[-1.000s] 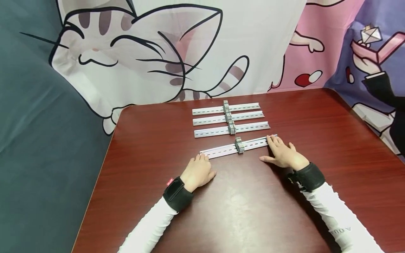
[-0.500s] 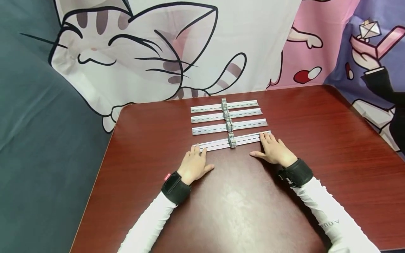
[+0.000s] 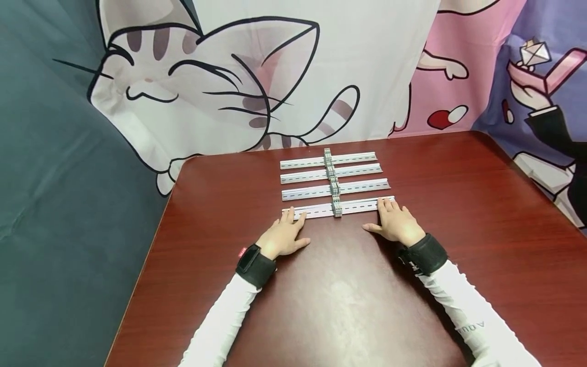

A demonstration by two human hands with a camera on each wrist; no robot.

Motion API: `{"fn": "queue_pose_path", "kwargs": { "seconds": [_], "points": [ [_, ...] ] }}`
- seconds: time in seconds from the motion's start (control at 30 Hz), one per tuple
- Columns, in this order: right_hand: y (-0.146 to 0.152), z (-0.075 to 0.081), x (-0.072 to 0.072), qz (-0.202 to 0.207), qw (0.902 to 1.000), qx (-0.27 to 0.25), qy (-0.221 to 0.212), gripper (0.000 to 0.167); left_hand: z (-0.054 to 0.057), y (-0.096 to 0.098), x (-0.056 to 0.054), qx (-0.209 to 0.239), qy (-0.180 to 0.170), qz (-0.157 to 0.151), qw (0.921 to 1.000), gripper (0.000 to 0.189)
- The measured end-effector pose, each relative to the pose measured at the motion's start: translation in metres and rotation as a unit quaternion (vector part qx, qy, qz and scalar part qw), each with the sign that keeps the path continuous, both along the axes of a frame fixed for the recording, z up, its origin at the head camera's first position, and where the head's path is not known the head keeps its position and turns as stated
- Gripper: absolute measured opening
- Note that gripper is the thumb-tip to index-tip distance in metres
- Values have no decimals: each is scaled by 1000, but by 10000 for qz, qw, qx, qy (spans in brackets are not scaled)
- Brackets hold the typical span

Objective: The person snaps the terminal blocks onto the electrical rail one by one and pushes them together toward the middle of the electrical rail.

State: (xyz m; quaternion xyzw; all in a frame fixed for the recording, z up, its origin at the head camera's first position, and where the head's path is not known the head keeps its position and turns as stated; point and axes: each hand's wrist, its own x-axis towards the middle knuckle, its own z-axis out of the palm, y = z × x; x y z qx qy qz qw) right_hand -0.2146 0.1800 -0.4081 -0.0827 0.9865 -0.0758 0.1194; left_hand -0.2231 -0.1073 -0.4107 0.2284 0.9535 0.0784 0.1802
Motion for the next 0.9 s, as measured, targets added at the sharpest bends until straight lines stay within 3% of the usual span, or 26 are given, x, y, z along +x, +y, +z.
{"fn": "queue_pose_path", "kwargs": {
  "seconds": [0.27,0.57,0.9],
  "points": [
    [-6,16,-15,13,9998,-7,206,85,20,-4,-16,-201,476,-5,9987,68],
    [-7,11,-17,59,9996,72,-250,86,11,-5,-11,-316,401,83,9987,68],
    [-7,11,-21,-18,9997,35,-240,86,12,-5,-13,-313,379,88,9988,68]
  ]
}}
